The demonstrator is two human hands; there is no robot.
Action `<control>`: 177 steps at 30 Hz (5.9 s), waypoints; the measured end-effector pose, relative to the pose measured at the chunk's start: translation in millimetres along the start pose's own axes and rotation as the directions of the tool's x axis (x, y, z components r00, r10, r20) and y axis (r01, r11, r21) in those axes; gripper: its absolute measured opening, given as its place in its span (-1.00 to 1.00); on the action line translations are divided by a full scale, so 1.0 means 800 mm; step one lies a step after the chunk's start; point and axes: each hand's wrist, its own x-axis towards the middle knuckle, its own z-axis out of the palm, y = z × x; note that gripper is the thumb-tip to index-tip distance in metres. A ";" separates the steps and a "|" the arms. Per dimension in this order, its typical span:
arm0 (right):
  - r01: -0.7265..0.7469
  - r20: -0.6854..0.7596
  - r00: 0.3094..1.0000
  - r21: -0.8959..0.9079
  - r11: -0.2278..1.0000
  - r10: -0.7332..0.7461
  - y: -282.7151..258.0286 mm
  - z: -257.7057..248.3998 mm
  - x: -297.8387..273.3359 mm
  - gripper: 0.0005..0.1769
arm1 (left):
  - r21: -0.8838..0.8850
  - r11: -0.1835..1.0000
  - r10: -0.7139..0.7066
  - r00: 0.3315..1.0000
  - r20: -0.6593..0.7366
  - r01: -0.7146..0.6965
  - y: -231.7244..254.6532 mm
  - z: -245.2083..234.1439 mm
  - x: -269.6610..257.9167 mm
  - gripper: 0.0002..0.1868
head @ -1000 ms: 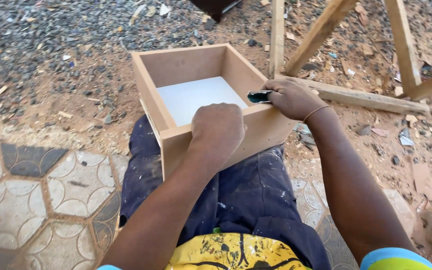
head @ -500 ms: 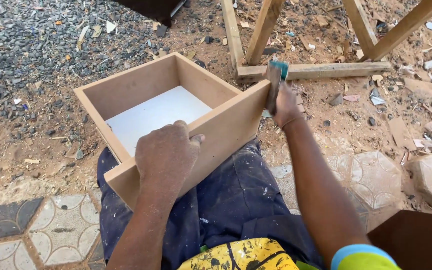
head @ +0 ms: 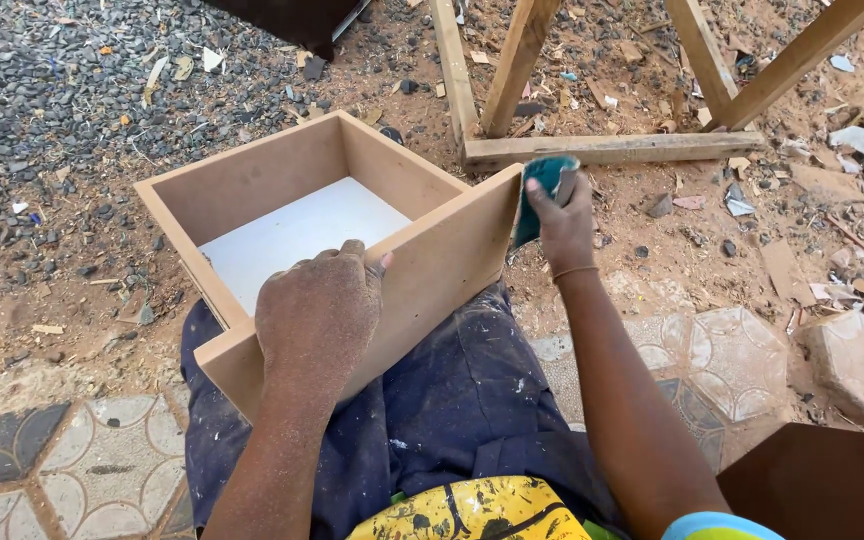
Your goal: Sanding the top edges of a small wooden drawer to smooth them out using sandpaper.
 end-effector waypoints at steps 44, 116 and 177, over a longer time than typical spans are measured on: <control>0.729 0.483 0.670 -0.571 0.378 -0.563 -0.102 0.013 -0.012 -0.65 | 0.024 0.996 0.090 0.979 -0.185 -0.087 -0.014 0.030 -0.009 -0.51; 0.702 0.692 0.681 -0.524 0.482 -0.241 -0.125 -0.014 -0.025 -0.42 | 0.046 0.996 0.085 0.988 -0.130 -0.079 -0.006 0.032 -0.012 -0.56; 0.636 0.557 0.717 -0.768 0.068 -0.420 -0.049 -0.037 0.027 -0.52 | 0.100 0.988 0.134 0.977 -0.164 -0.119 -0.006 0.029 -0.011 -0.57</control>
